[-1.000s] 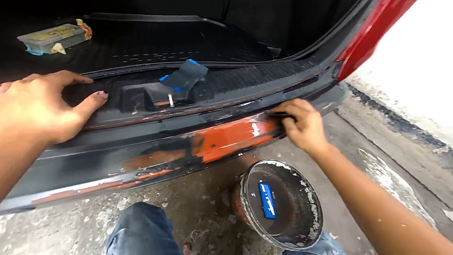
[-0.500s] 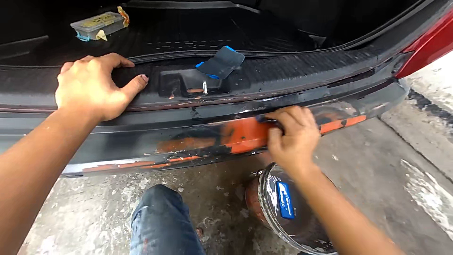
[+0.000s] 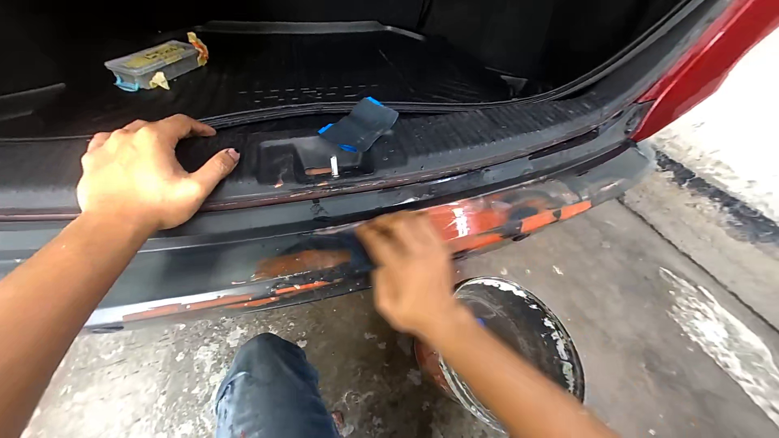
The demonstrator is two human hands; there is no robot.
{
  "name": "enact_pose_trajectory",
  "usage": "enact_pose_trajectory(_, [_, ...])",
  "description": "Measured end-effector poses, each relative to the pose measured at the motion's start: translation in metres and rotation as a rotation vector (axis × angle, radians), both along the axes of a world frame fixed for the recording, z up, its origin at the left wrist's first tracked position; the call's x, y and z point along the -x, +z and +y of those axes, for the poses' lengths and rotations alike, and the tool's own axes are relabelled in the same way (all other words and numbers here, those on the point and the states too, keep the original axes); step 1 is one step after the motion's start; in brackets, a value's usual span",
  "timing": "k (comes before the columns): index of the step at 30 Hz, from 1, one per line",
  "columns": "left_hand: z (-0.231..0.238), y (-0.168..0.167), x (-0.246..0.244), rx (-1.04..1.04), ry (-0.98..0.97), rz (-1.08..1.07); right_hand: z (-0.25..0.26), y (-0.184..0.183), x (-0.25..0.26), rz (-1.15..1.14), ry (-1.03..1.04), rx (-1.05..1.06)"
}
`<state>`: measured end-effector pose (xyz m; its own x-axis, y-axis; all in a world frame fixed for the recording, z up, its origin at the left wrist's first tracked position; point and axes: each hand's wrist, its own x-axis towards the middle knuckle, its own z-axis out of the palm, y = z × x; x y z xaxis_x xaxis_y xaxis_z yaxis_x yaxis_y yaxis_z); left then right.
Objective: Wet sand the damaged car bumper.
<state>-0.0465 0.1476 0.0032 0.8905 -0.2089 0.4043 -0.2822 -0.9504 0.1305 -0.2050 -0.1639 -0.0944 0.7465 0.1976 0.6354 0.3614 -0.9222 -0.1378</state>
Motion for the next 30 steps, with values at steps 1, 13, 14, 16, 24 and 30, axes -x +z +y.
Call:
enact_pose_trajectory(1, [0.001, -0.001, -0.001, -0.001, -0.005, -0.008, 0.021, -0.001, 0.000, 0.039, 0.074, 0.047])
enact_pose_trajectory(13, [0.001, -0.002, -0.003, 0.011, -0.020, -0.017, -0.059, 0.006, -0.004, -0.030, -0.065, -0.040])
enact_pose_trajectory(14, [0.000, -0.001, -0.002, 0.010, -0.011, -0.013, -0.021, 0.006, -0.004, 0.021, -0.001, -0.002])
enact_pose_trajectory(16, [0.001, -0.002, 0.001, 0.000, 0.006, -0.001, 0.022, 0.009, -0.003, 0.132, 0.152, 0.098])
enact_pose_trajectory(24, [-0.001, 0.000, -0.001, -0.005, 0.011, -0.008, -0.099, 0.001, -0.004, -0.064, -0.080, -0.087])
enact_pose_trajectory(30, [-0.002, 0.001, 0.003, -0.001, 0.010, 0.012, -0.011, 0.018, -0.009, 0.083, 0.180, 0.101])
